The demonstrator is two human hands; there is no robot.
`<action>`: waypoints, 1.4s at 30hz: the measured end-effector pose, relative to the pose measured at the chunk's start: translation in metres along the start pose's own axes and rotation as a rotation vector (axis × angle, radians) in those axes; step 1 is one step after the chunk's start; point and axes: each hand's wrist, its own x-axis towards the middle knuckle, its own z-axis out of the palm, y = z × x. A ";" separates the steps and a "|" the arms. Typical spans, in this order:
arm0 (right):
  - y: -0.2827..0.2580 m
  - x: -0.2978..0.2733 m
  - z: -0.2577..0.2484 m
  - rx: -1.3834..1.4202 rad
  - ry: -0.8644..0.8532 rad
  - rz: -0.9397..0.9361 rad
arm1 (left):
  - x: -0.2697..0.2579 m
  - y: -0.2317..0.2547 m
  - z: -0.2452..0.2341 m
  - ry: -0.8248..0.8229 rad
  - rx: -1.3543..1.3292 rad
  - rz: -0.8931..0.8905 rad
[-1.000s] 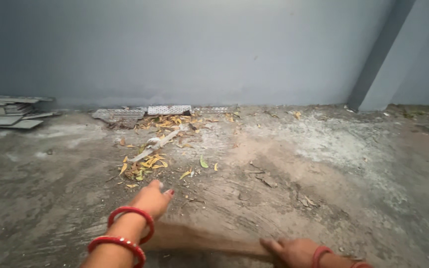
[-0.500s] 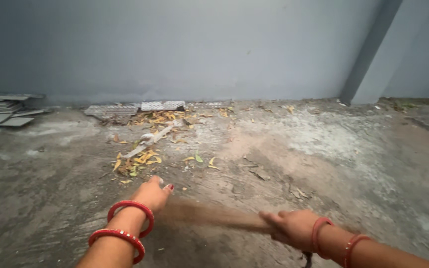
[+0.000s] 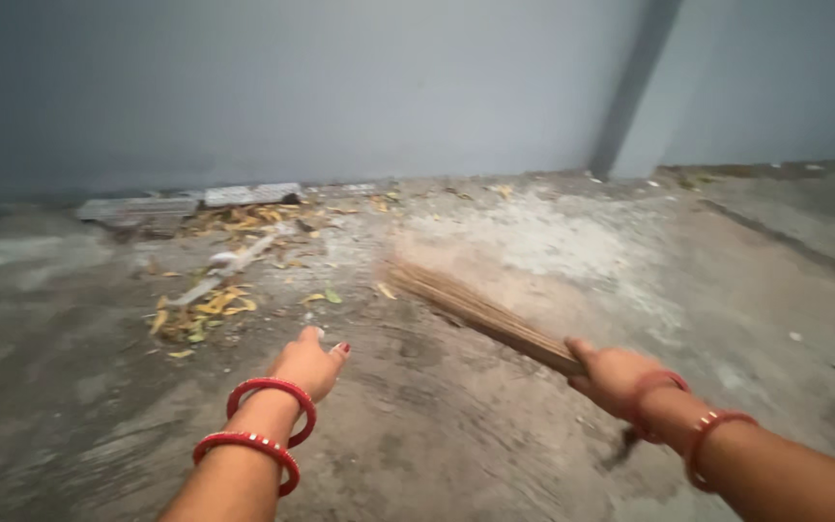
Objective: The person uses a broom to sweep dry leaves and debris away from the gaps between concrete slabs and tiles on a floor.
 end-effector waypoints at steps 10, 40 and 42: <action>-0.040 0.034 0.056 0.002 -0.120 0.046 | -0.010 0.030 0.008 -0.026 -0.080 0.075; -0.173 0.017 0.187 0.679 -0.020 0.386 | -0.013 0.070 0.081 -0.087 -0.181 0.279; -0.177 0.016 0.177 0.661 0.158 0.251 | -0.008 0.067 0.083 -0.077 -0.220 0.228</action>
